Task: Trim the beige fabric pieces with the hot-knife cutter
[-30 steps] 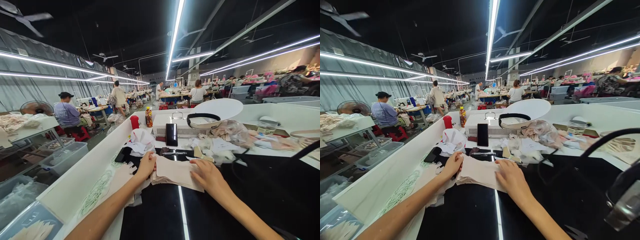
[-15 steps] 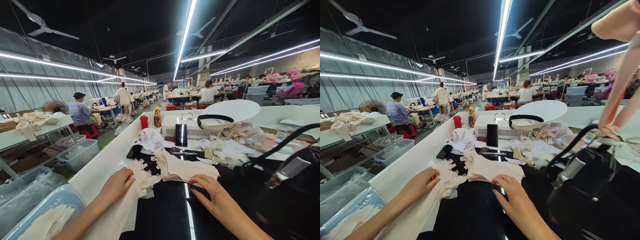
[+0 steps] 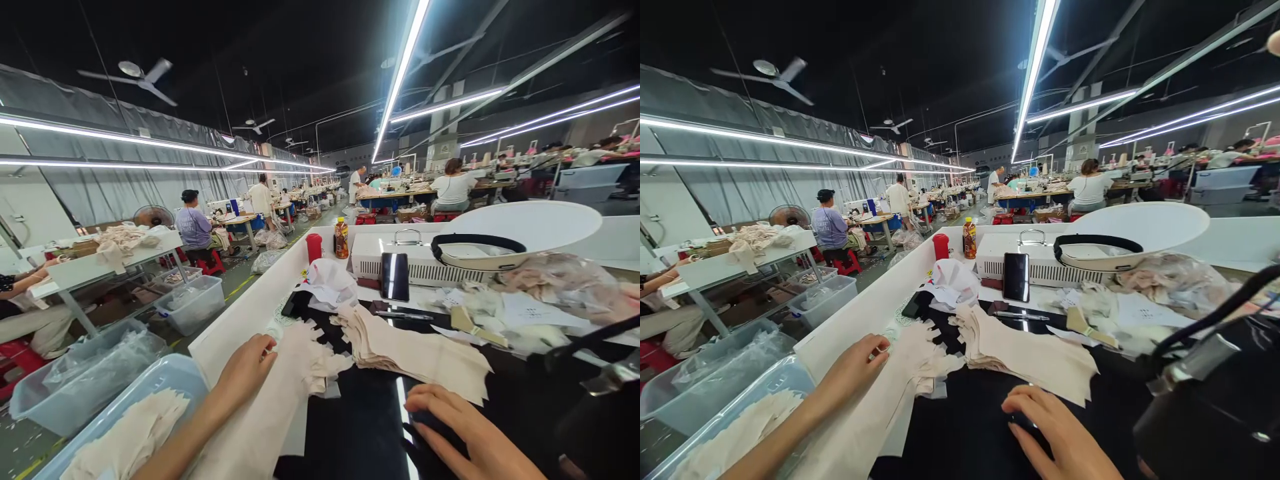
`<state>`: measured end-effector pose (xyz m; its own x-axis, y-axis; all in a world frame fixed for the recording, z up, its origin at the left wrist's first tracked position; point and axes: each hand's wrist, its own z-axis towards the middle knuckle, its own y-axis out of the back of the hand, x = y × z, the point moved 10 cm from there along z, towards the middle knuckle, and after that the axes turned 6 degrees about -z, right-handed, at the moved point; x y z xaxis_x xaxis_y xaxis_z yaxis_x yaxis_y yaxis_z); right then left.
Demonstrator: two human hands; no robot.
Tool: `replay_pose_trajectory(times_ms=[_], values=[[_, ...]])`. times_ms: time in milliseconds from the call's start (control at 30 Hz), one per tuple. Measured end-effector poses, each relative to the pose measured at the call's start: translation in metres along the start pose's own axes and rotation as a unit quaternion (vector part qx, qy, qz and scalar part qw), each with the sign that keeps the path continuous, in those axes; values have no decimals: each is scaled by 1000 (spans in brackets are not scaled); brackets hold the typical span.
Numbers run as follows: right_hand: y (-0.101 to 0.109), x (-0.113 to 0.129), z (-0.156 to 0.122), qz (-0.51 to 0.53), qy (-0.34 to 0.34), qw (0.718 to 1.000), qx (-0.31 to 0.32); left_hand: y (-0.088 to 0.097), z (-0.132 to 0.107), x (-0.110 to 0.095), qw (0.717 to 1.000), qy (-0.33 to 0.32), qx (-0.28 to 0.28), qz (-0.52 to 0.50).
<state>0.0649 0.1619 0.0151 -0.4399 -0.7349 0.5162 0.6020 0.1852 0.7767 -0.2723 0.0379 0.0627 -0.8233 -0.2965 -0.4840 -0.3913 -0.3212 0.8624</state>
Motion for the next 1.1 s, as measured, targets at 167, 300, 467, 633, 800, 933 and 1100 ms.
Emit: replay_pose_trajectory(times_ms=[167,300,467,633,800,933,1100], values=[[-9,-2,-3,3,4,1000,20,-8,-1,3,1000,11,9,18],[-14,-1,-6,13,1,999,31,-15,8,3,999,23,19,23],[-16,5,-9,24,8,999,46,-27,24,16,998,52,30,9],[-19,9,-9,30,2,997,65,-27,25,18,998,62,13,-6],[-20,19,-11,59,-2,994,92,-16,17,6,998,57,-34,-11],[-16,24,-15,75,-9,993,96,-4,14,-11,996,21,-69,-57],[-15,25,-19,93,-27,990,98,18,-2,-56,979,-65,-75,-175]])
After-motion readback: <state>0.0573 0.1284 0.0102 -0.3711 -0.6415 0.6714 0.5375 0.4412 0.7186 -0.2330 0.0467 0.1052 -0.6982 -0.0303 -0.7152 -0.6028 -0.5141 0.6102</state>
